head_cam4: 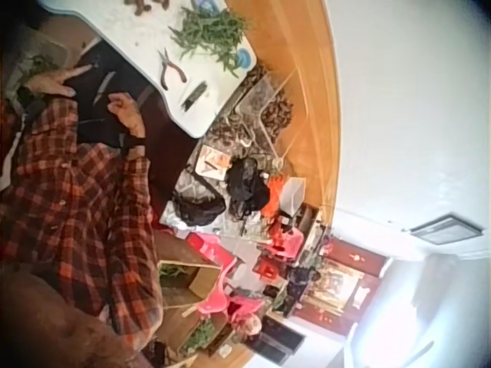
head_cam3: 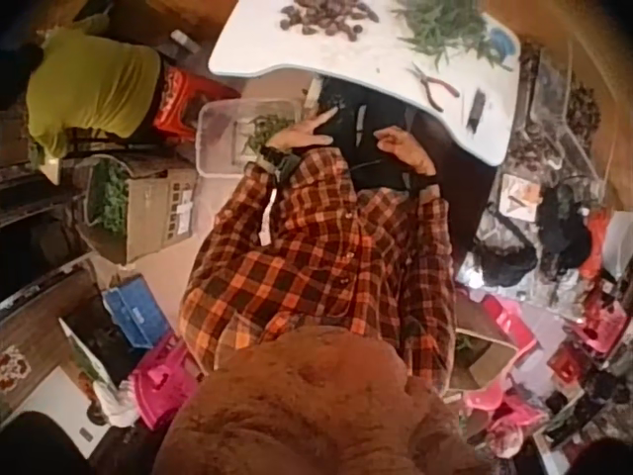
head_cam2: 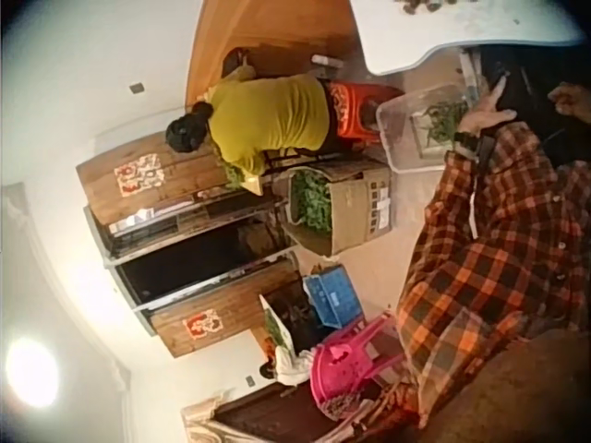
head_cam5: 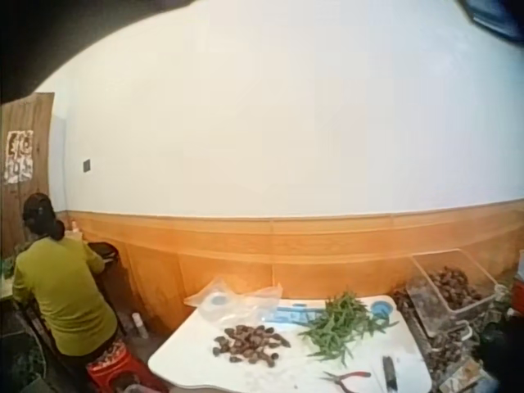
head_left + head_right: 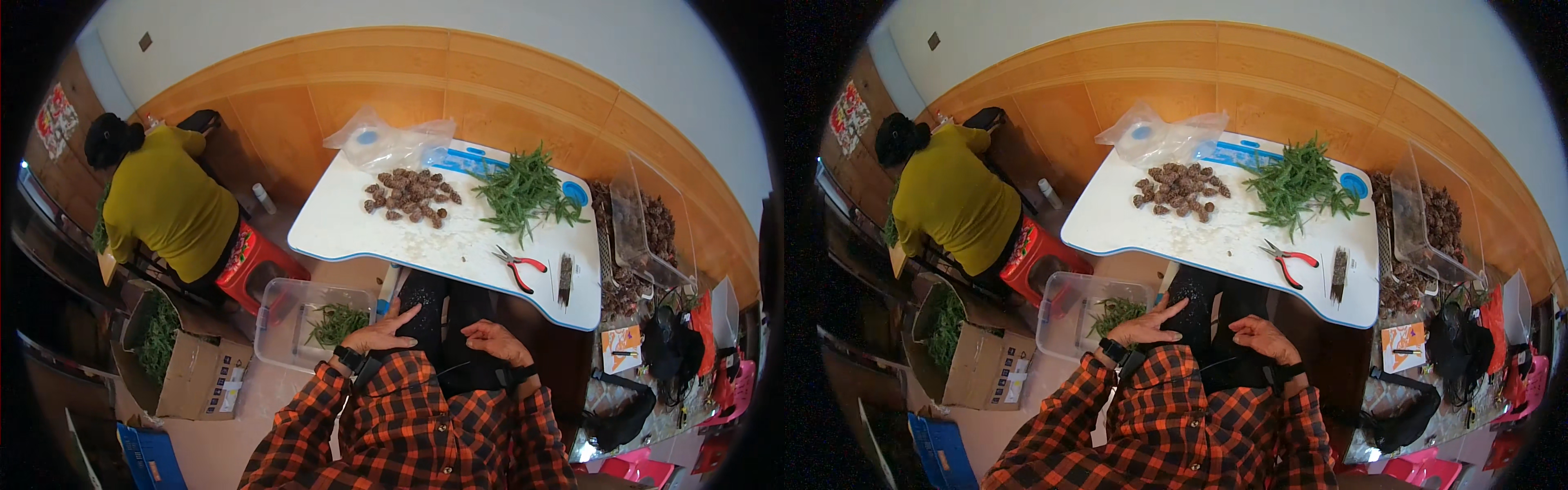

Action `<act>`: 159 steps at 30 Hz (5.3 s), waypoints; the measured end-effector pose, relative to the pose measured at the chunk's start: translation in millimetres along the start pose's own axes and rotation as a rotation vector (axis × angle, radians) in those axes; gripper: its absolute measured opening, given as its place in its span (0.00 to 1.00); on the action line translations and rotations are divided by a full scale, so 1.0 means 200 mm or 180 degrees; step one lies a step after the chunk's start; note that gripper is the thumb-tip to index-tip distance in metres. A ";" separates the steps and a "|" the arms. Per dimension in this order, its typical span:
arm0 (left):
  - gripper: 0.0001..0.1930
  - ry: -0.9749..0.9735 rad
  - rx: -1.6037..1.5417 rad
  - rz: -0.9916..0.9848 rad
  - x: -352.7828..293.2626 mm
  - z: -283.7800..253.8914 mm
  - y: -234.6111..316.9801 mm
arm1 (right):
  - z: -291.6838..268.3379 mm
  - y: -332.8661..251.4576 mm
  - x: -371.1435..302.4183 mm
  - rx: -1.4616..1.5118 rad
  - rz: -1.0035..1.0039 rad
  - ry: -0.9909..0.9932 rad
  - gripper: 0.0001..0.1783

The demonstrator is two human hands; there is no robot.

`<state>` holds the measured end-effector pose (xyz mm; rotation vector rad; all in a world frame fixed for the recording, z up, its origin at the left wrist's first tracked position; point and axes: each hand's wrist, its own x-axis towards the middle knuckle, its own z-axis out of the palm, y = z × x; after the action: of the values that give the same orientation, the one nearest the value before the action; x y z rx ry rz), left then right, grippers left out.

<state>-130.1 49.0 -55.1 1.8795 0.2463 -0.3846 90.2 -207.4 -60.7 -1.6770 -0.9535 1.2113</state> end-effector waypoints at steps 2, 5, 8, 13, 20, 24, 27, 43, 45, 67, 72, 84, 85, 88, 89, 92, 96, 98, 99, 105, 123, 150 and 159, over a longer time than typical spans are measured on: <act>0.48 0.0015 -0.0002 0.0033 0.00 0.01 -0.02 | -0.01 -0.01 0.01 0.0093 0.0088 -0.0031 0.17; 0.48 0.0045 -0.0084 0.0061 -0.01 0.00 -0.05 | -0.03 -0.02 0.02 0.0282 0.0257 -0.0083 0.17; 0.47 0.0070 -0.0190 0.0121 -0.01 -0.01 -0.04 | -0.05 -0.01 0.03 0.0368 0.0263 -0.0025 0.16; 0.39 0.0399 -0.0449 -0.0006 -0.06 -0.07 0.05 | -0.09 0.01 0.03 0.0703 0.0508 -0.0040 0.15; 0.24 0.1329 -0.1229 0.0148 -0.04 -0.23 0.25 | -0.13 0.03 -0.01 0.0771 0.0549 0.0004 0.15; 0.21 0.1896 -0.1459 0.0716 0.15 -0.33 0.37 | -0.13 0.07 -0.02 0.0739 0.0526 0.0152 0.15; 0.19 0.2612 -0.0699 0.0834 0.32 -0.38 0.39 | -0.11 0.04 -0.02 0.0669 0.0531 0.0201 0.15; 0.25 0.3313 0.0749 0.0989 0.66 -0.46 0.32 | -0.11 0.09 -0.03 0.0505 0.0349 0.0318 0.14; 0.26 0.3707 0.1214 0.1008 0.65 -0.49 0.31 | -0.12 0.10 -0.03 0.0557 0.0371 0.0327 0.14; 0.19 0.3806 0.0751 0.0700 0.64 -0.43 0.38 | -0.13 0.03 -0.07 0.0382 0.0502 0.0524 0.13; 0.19 0.3776 0.0932 0.0974 0.66 -0.41 0.39 | -0.12 0.04 -0.10 0.0445 0.0454 0.0666 0.13; 0.19 0.3989 0.1322 0.0901 0.66 -0.42 0.35 | -0.22 -0.33 -0.30 -0.1067 -0.0804 0.2638 0.08; 0.19 0.4047 0.1317 0.0849 0.67 -0.41 0.36 | -0.25 -0.35 -0.32 -0.1072 -0.0794 0.2651 0.08; 0.19 0.4062 0.1279 0.0839 0.66 -0.40 0.36 | -0.35 -0.35 -0.35 -0.1331 -0.0418 0.3584 0.06; 0.19 0.4071 0.1261 0.0833 0.66 -0.40 0.37 | -0.38 -0.34 -0.35 -0.1464 -0.0379 0.3752 0.05; 0.20 0.4018 0.1148 0.0764 0.63 -0.37 0.39 | -0.43 -0.29 -0.32 -0.1732 -0.0302 0.4086 0.04; 0.19 0.4085 0.1114 0.0804 0.58 -0.35 0.43 | -0.44 -0.26 -0.27 -0.2083 -0.0216 0.4054 0.04; 0.18 0.4139 0.1124 0.0840 0.54 -0.33 0.45 | -0.43 -0.27 -0.24 -0.2380 -0.0030 0.4050 0.02; 0.17 0.4079 0.0903 0.0804 0.53 -0.32 0.49 | -0.44 -0.27 -0.23 -0.2529 0.0055 0.4045 0.02; 0.14 0.3940 0.0211 0.0956 0.45 -0.22 0.60 | -0.46 -0.21 -0.20 -0.2945 0.0409 0.3707 0.06; 0.07 0.3005 -0.0494 0.1223 0.52 0.05 0.66 | -0.49 -0.26 -0.22 -0.2767 0.0056 0.3505 0.07; 0.09 0.1300 -0.1429 0.0910 0.68 0.32 0.65 | -0.43 -0.28 -0.19 -0.2039 0.0199 0.3456 0.13; 0.12 0.0535 -0.3420 0.0376 0.81 0.46 0.82 | -0.17 -0.38 -0.11 -0.1481 -0.0128 0.3125 0.12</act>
<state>63.6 -95.1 -1.5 0.8549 0.3600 0.0197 109.3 -206.7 23.3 -2.2372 -0.6322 0.0228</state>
